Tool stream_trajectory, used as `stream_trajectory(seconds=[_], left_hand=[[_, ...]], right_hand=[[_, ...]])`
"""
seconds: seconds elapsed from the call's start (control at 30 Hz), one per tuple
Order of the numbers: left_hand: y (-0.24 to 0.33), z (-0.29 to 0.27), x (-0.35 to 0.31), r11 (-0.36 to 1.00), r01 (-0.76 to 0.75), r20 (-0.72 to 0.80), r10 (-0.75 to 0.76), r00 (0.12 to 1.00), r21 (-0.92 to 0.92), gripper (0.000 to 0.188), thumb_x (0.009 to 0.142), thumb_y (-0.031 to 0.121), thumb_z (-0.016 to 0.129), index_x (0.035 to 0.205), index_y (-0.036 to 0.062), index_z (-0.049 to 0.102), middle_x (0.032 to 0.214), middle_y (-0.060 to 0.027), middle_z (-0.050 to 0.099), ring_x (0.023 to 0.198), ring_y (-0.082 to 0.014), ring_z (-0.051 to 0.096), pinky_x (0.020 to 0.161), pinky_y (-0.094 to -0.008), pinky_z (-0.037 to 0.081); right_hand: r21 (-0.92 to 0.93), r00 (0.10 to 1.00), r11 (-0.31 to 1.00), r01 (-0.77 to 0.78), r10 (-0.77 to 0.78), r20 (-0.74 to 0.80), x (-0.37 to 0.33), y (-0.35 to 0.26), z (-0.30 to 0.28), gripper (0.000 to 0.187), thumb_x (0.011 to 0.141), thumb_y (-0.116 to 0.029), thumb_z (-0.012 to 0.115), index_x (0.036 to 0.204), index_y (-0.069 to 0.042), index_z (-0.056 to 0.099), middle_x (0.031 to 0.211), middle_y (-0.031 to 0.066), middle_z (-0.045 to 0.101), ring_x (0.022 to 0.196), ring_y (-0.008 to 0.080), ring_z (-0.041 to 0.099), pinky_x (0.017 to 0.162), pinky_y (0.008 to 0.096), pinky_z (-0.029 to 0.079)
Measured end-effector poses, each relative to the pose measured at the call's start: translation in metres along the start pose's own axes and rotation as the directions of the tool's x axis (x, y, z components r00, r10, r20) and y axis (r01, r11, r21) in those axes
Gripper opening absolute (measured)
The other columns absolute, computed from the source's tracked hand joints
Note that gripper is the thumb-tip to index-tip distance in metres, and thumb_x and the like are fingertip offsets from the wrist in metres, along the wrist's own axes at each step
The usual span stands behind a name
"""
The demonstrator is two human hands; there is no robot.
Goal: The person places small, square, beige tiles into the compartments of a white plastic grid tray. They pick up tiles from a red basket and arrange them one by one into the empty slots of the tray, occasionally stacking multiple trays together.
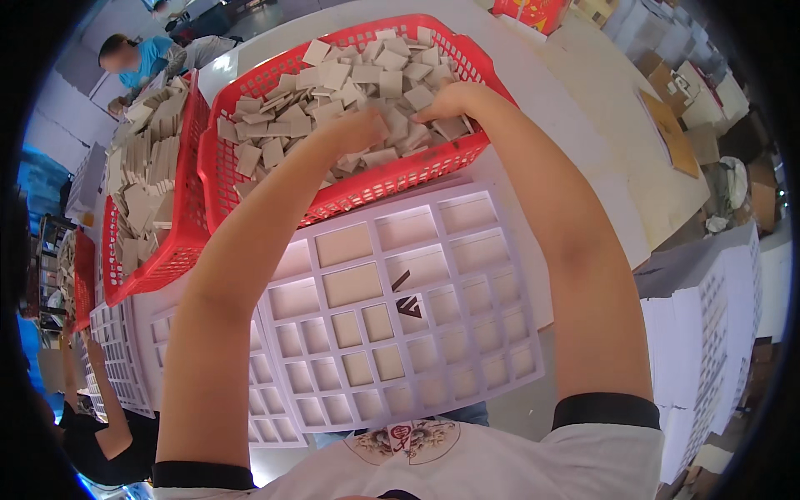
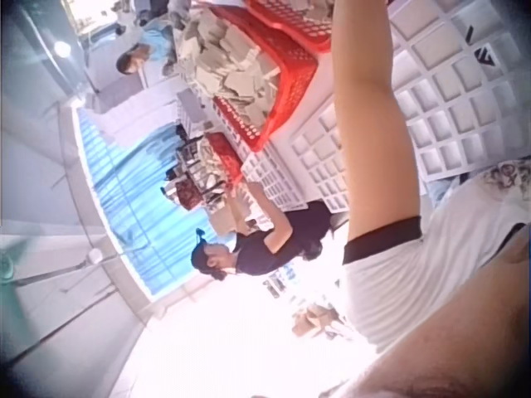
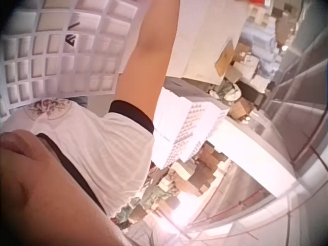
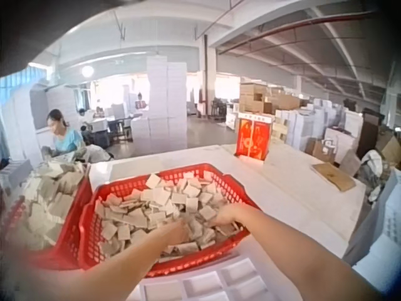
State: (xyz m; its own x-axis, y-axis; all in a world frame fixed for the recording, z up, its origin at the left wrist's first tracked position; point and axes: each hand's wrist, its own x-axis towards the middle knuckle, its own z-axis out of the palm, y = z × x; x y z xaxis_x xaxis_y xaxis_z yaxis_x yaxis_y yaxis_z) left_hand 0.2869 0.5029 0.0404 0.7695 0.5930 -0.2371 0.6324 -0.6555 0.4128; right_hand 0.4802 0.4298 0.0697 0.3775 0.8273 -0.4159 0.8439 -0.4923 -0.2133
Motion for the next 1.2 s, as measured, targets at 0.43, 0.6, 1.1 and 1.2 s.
stream_trajectory(seconds=[0.43,0.6,1.1,1.2], left_hand=[[0.049,0.001,0.014,0.993,-0.092,0.217,0.073,0.973,0.078,0.107,0.07,0.057,0.071,0.151,0.0161,0.016,0.108,-0.0211,0.066,0.1,-0.0369,0.063,0.09,-0.0447,0.047],[0.06,0.025,0.026,0.924,-0.085,0.108,0.047,0.993,0.373,0.096,0.073,0.038,0.074,0.149,0.0142,0.02,0.102,-0.0211,0.068,0.094,-0.0378,0.065,0.086,-0.046,0.05],[0.053,-0.02,-0.009,0.992,-0.052,-0.34,0.011,0.94,-0.112,0.063,0.055,0.031,0.079,0.11,0.007,0.059,0.097,-0.0146,0.069,0.095,-0.0297,0.066,0.081,-0.0396,0.053],[0.046,-0.036,-0.023,0.938,-0.032,-0.352,-0.098,0.931,-0.346,0.062,0.055,0.029,0.08,0.109,0.0059,0.059,0.089,-0.0117,0.069,0.089,-0.0227,0.067,0.077,-0.0372,0.053]], right_hand=[[0.01,0.965,0.976,0.217,-0.216,0.149,-0.02,0.01,0.002,0.096,0.059,-0.012,0.077,0.144,-0.014,0.03,0.08,0.0144,0.064,0.061,0.0229,0.06,0.048,0.0358,0.043],[-0.038,0.936,0.951,0.307,-0.295,0.19,-0.024,0.012,-0.003,0.1,0.064,-0.008,0.074,0.149,-0.009,0.02,0.081,0.0218,0.066,0.061,0.0293,0.063,0.05,0.0397,0.046],[0.251,0.846,0.831,0.496,-0.398,-0.354,-0.034,0.028,-0.008,0.072,0.057,-0.006,0.075,0.126,-0.005,0.055,0.119,0.0173,0.062,0.111,0.0282,0.059,0.093,0.0351,0.046],[0.279,0.826,0.806,0.522,-0.396,-0.401,-0.037,0.024,-0.01,0.071,0.06,-0.01,0.076,0.127,-0.003,0.054,0.119,0.0178,0.062,0.112,0.0292,0.059,0.094,0.036,0.045]])
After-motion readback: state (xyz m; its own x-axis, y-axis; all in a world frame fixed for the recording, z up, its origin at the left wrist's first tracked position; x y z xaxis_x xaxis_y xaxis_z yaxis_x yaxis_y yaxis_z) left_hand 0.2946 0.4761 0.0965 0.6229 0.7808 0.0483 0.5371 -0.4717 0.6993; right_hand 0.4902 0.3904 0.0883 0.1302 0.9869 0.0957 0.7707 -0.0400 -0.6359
